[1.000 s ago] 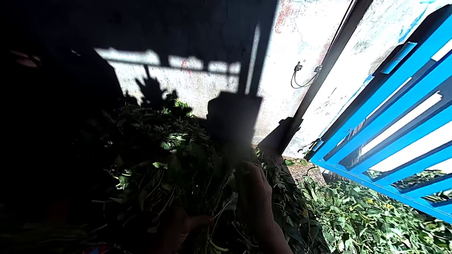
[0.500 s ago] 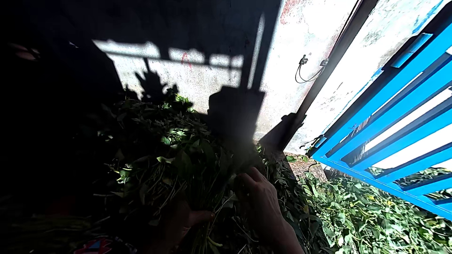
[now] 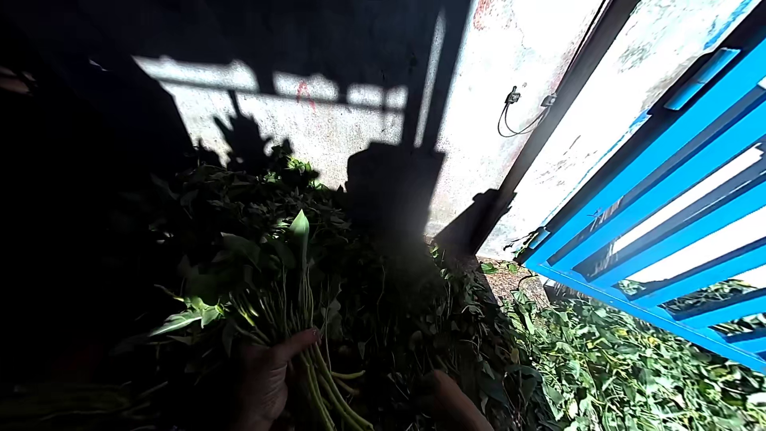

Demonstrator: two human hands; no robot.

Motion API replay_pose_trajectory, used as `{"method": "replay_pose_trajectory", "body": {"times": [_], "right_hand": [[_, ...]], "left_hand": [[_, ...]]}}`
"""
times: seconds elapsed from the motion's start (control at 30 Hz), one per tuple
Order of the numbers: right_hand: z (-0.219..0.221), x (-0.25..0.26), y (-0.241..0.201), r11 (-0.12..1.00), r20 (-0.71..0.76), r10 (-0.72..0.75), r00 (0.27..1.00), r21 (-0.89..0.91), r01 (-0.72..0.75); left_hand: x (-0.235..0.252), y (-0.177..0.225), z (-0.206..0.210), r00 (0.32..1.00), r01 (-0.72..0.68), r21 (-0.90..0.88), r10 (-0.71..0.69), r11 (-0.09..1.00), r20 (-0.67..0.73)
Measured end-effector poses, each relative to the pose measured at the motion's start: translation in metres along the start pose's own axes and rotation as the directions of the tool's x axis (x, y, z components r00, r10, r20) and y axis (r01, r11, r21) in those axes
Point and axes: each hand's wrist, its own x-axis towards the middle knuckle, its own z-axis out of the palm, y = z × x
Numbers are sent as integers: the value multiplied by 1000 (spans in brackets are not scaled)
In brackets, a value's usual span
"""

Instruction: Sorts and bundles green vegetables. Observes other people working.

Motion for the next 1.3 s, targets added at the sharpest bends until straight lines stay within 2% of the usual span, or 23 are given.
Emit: {"method": "replay_pose_trajectory", "body": {"times": [0.03, 0.1, 0.17, 0.23, 0.3, 0.37, 0.5, 0.6, 0.67, 0.77, 0.8, 0.83, 0.87, 0.9, 0.93, 0.97, 1.0, 1.07, 1.1, 1.17, 1.3], "right_hand": [[8, 12, 8, 990, -39, 117, 992, -78, -120], [14, 27, 16, 952, -216, 267, 939, -92, -292], [14, 40, 20, 928, -433, 304, 849, -66, -366], [14, 57, 29, 886, -580, 313, 752, -108, -452], [13, 71, 42, 846, -603, 336, 723, -145, -514], [14, 77, 55, 824, -590, 332, 736, -198, -530], [8, 78, 61, 837, -553, 307, 775, -231, -496], [-9, 59, 29, 893, -650, 279, 707, -95, -440], [-21, 33, -4, 946, -742, 256, 620, 61, -317], [-16, -2, -30, 987, -918, 156, 365, 154, -35], [-11, -5, -26, 987, -941, 145, 305, 160, 23], [-6, -4, -17, 984, -939, 152, 310, 173, 43], [-4, -2, -4, 975, -895, 187, 404, 218, 32], [-5, 0, 8, 958, -805, 239, 543, 286, 3], [-8, 0, 17, 939, -730, 263, 630, 343, 5], [-10, -5, 18, 916, -711, 266, 651, 397, 59], [-12, -15, 10, 873, -736, 264, 624, 457, 169], [-14, -41, -16, 696, -777, 258, 574, 561, 448], [-14, -54, -28, 597, -776, 244, 581, 593, 541], [-9, -75, -40, 478, -747, 185, 638, 636, 606], [14, -80, -39, 358, -613, 22, 790, 742, 566]], "left_hand": [[3, -1, -1, 999, 12, 1, -12, 1000, -44], [4, -2, -2, 996, 50, 13, -49, 999, -80], [-1, -1, 2, 994, 89, 32, -87, 996, -74], [-5, 0, 7, 992, 108, 32, -106, 994, -65], [-7, 1, 9, 991, 116, 21, -115, 993, -64], [-7, 1, 10, 991, 121, 10, -120, 993, -61], [-4, -1, 11, 991, 113, -8, -113, 994, -68], [-1, -7, 10, 991, 113, -7, -113, 994, -75], [-2, -9, 11, 991, 113, -3, -113, 994, -72], [-3, -8, 14, 991, 111, -3, -110, 994, -70], [-3, -8, 14, 991, 108, 0, -108, 994, -75], [-3, -8, 15, 991, 108, 5, -107, 994, -82], [-3, -8, 15, 990, 106, 14, -105, 994, -90], [-3, -9, 15, 990, 104, 23, -102, 994, -95], [-4, -10, 14, 990, 106, 31, -102, 994, -97], [-4, -10, 14, 990, 109, 38, -105, 993, -97], [-4, -10, 15, 989, 114, 47, -108, 992, -101], [-3, -13, 13, 989, 118, 49, -112, 992, -99], [-3, -14, 12, 989, 120, 46, -115, 992, -94], [-1, -15, 11, 989, 125, 27, -122, 992, -88], [-1, -15, 12, 991, 117, -20, -118, 993, -66]]}}
